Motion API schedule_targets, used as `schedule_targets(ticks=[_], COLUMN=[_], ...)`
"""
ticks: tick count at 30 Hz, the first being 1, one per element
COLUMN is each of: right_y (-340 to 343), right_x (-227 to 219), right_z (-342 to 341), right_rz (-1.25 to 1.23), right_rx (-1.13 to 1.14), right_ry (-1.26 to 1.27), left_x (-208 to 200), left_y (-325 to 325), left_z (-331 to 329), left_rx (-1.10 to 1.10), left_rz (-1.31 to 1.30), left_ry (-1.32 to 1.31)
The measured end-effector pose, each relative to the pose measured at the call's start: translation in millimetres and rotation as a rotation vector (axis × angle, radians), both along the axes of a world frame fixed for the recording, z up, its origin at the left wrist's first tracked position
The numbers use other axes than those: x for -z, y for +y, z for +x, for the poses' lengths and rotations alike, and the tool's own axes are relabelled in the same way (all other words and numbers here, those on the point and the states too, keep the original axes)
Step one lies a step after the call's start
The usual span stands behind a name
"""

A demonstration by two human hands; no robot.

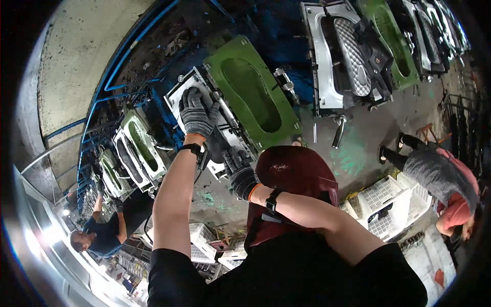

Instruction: Operating automated machinery to press or assemble shoe soles and uppers on a production line.

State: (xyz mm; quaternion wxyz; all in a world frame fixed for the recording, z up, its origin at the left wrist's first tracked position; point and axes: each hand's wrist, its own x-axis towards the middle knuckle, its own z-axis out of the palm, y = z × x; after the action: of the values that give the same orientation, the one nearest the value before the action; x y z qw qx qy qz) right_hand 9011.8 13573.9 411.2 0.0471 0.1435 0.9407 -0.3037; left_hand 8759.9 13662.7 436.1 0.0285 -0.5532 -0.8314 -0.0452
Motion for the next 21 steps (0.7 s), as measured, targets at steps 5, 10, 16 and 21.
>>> schedule_targets(ticks=[5,10,16,21], right_y=[9,17,18,-4], right_x=[3,-14,-25,-16], right_z=[-5,-4,-13,-6], right_rz=[0.131,-0.172,-0.017,-0.023], right_rx=[-0.045,-0.105,-0.090,-0.069], right_ry=[-0.115,-0.099,-0.072,-0.220], left_x=[12,0,18,-5], left_y=[7,0,-36,-25], left_z=[5,-1,1,25], left_rx=[-0.058,-0.118,-0.084,-0.206], left_rz=[-0.035,-0.031,0.116,-0.299], left_ry=[0.108,0.040,0.010,-0.032])
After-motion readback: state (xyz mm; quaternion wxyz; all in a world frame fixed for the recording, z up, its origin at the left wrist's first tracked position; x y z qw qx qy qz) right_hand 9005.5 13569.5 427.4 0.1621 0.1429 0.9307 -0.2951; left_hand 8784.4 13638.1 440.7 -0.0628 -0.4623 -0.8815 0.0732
